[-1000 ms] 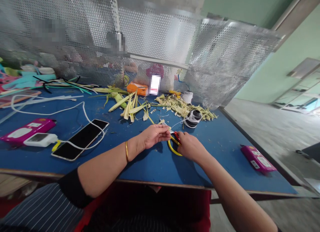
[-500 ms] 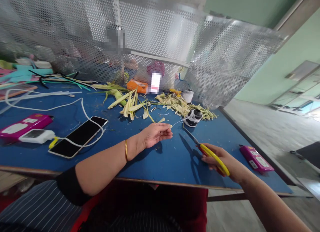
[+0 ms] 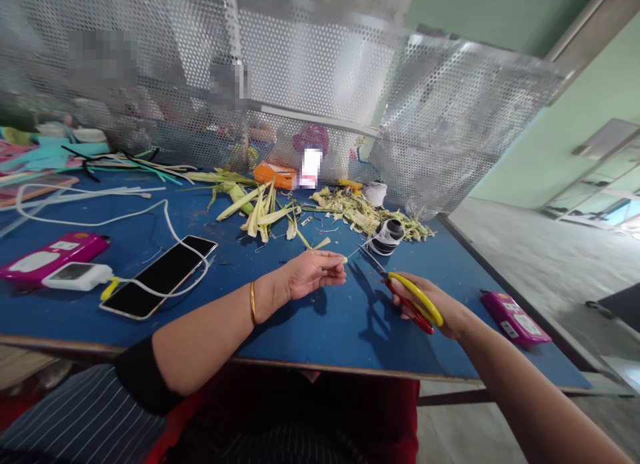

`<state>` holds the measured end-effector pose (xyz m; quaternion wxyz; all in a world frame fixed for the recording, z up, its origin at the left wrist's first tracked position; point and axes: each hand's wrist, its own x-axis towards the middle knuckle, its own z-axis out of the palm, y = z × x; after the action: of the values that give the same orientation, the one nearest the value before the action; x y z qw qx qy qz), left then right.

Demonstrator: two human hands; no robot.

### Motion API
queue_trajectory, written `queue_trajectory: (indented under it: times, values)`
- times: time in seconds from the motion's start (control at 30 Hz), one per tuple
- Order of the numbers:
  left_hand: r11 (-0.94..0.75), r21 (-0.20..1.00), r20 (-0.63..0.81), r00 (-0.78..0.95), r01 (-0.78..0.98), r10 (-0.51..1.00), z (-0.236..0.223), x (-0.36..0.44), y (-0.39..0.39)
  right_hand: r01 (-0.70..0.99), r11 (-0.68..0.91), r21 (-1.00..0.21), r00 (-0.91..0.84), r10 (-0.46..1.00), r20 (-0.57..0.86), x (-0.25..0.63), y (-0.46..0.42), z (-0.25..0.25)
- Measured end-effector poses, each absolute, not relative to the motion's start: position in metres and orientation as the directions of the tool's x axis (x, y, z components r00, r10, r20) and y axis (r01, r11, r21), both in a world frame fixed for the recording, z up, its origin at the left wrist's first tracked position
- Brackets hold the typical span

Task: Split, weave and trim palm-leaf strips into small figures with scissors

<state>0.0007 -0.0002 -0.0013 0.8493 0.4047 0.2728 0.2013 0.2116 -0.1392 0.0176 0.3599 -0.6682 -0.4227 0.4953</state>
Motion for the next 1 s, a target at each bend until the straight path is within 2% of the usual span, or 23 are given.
queue_trajectory:
  times: [0.27,0.4,0.47,0.53,0.6,0.67,0.7,0.8,0.87,0.9,1.0]
  values:
    - [0.611,0.784,-0.319,0.775,-0.108,0.546,-0.002,0.001,-0.002,0.238,-0.376,-0.895,0.259,0.913,-0.315,0.203,-0.121,0.013]
    - [0.610,0.784,-0.314,0.774,-0.115,0.550,-0.003,0.001,-0.002,0.342,-0.385,-0.857,0.282,0.912,-0.297,0.208,-0.116,0.004]
    - [0.611,0.783,-0.314,0.774,-0.117,0.550,-0.003,0.001,-0.002,0.446,-0.384,-0.808,0.289,0.917,-0.276,0.210,-0.116,0.000]
    - [0.614,0.781,-0.316,0.772,-0.118,0.551,-0.003,0.001,-0.002,0.661,-0.359,-0.659,0.314,0.930,-0.191,0.209,-0.118,-0.003]
    - [0.617,0.778,-0.321,0.769,-0.119,0.553,-0.002,0.001,-0.002,0.863,-0.343,-0.371,0.335,0.938,-0.086,0.203,-0.122,-0.004]
    - [0.617,0.778,-0.324,0.767,-0.117,0.554,0.000,0.001,-0.003,0.937,-0.340,-0.081,0.337,0.940,-0.046,0.195,-0.127,-0.001]
    - [0.617,0.779,-0.325,0.769,-0.112,0.550,0.000,0.001,-0.004,0.946,-0.323,0.023,0.324,0.944,-0.055,0.191,-0.129,0.002]
    - [0.614,0.784,-0.334,0.774,-0.089,0.539,0.002,0.001,-0.006,0.958,-0.200,0.205,0.228,0.966,-0.119,0.182,-0.129,0.016]
    - [0.614,0.785,-0.341,0.771,-0.082,0.538,0.002,0.000,-0.006,0.959,-0.176,0.222,0.203,0.974,-0.101,0.183,-0.119,0.028]
    - [0.613,0.786,-0.339,0.771,-0.083,0.539,0.001,0.000,-0.006,0.958,-0.209,0.196,0.221,0.975,-0.039,0.187,-0.111,0.034]
    - [0.596,0.798,-0.313,0.783,-0.090,0.537,0.000,-0.001,-0.005,0.927,-0.374,0.011,0.348,0.872,0.345,0.203,-0.076,0.043]
